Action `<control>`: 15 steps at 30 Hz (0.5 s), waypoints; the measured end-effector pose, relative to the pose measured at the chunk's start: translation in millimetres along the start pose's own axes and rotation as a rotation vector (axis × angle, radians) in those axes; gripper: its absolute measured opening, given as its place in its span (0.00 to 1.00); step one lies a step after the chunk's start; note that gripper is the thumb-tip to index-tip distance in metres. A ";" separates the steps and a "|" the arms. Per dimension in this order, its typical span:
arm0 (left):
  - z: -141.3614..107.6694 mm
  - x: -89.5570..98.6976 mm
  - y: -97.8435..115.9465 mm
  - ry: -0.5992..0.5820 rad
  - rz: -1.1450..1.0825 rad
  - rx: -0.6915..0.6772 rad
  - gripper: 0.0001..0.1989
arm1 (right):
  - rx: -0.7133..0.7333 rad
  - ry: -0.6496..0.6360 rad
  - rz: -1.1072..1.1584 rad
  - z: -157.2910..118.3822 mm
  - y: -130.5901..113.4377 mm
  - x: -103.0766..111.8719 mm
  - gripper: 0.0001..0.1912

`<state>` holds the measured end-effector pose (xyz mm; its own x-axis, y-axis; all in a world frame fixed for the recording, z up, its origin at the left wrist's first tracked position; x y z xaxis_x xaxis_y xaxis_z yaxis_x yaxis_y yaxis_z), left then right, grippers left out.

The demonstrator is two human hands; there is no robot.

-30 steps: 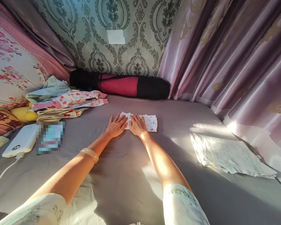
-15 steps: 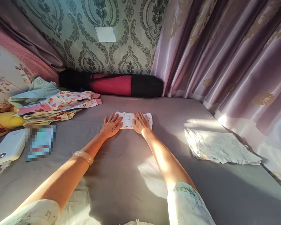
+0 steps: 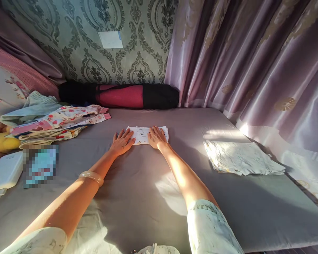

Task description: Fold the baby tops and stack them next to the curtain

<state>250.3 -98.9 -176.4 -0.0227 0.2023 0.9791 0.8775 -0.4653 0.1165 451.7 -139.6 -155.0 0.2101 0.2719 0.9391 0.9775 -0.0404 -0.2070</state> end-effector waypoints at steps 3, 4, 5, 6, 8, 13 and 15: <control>-0.3 0.5 0.3 0.000 -0.018 -0.008 0.31 | -0.053 0.056 -0.032 -6.2 10.6 6.5 0.32; -0.3 0.6 0.4 -0.001 -0.024 -0.013 0.31 | -0.064 0.069 -0.045 -8.3 15.1 8.2 0.32; -0.3 0.8 0.4 -0.002 -0.030 -0.016 0.31 | -0.071 0.078 -0.055 -10.1 19.8 9.5 0.32; -0.2 0.9 0.4 -0.001 -0.035 -0.019 0.31 | -0.074 0.085 -0.064 -11.5 24.3 10.3 0.32; -0.1 1.2 0.6 0.004 -0.039 -0.023 0.30 | -0.076 0.092 -0.079 -13.2 32.2 10.0 0.32; -1.0 2.2 3.1 -0.027 -0.033 -0.010 0.32 | -0.119 0.037 -0.066 -11.1 42.2 0.6 0.33; -1.6 4.6 4.2 -0.041 -0.029 0.006 0.33 | -0.117 0.023 -0.062 -9.6 43.0 -1.7 0.33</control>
<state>253.1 -101.3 -171.1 -0.0289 0.2513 0.9675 0.8798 -0.4531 0.1440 493.6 -151.0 -162.9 0.1481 0.2552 0.9555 0.9838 -0.1366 -0.1160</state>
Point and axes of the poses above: each hand's wrist, its own z-axis towards the middle knuckle, its own x-axis out of the back of the hand, y = z × x, the point moved 3 cm from there along z, towards the middle knuckle, and after that the axes turned 13 degrees about -y, right-handed, at the moved point
